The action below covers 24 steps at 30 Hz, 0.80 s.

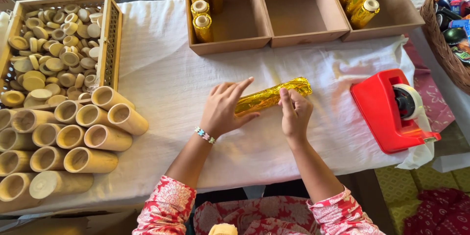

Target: Wrap bamboo cylinders in decorative gold and silver foil.

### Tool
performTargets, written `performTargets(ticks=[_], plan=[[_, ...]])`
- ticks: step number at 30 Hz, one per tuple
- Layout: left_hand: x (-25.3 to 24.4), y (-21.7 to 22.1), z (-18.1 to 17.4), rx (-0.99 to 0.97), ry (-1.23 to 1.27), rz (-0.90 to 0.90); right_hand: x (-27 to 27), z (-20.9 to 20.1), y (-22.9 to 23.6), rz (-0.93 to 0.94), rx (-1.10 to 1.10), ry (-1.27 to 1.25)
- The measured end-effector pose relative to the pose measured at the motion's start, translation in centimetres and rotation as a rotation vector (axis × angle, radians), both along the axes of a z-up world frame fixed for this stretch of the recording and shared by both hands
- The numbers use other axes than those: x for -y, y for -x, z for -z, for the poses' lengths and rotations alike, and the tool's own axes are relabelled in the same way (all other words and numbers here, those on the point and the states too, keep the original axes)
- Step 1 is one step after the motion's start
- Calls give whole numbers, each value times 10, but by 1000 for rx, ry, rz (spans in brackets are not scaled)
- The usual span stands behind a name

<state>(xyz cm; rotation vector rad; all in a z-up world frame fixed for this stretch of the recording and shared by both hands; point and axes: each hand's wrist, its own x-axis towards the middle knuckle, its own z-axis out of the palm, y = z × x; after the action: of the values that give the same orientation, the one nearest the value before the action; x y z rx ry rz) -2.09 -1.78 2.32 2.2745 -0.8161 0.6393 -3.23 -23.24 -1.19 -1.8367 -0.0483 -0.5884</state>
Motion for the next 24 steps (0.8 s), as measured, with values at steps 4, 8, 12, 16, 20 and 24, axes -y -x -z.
performTargets(ticks=[4, 8, 12, 16, 20, 24], plan=[[14, 4, 1, 1, -241, -86, -1, -2, 2, -10, 28, -36], [14, -5, 27, -42, -288, -117, -1, -3, 5, -8, -5, -73], [6, -15, 47, -181, 249, -82, -2, -8, 8, -1, 25, -120], [-3, -20, 52, -393, 547, -52, -2, -9, 7, -31, 52, -116], [1, -22, 55, -502, 608, 58, -3, -8, 7, -41, 37, -112], [-5, -25, 53, -463, 428, 97, -2, -4, 4, -33, -42, -151]])
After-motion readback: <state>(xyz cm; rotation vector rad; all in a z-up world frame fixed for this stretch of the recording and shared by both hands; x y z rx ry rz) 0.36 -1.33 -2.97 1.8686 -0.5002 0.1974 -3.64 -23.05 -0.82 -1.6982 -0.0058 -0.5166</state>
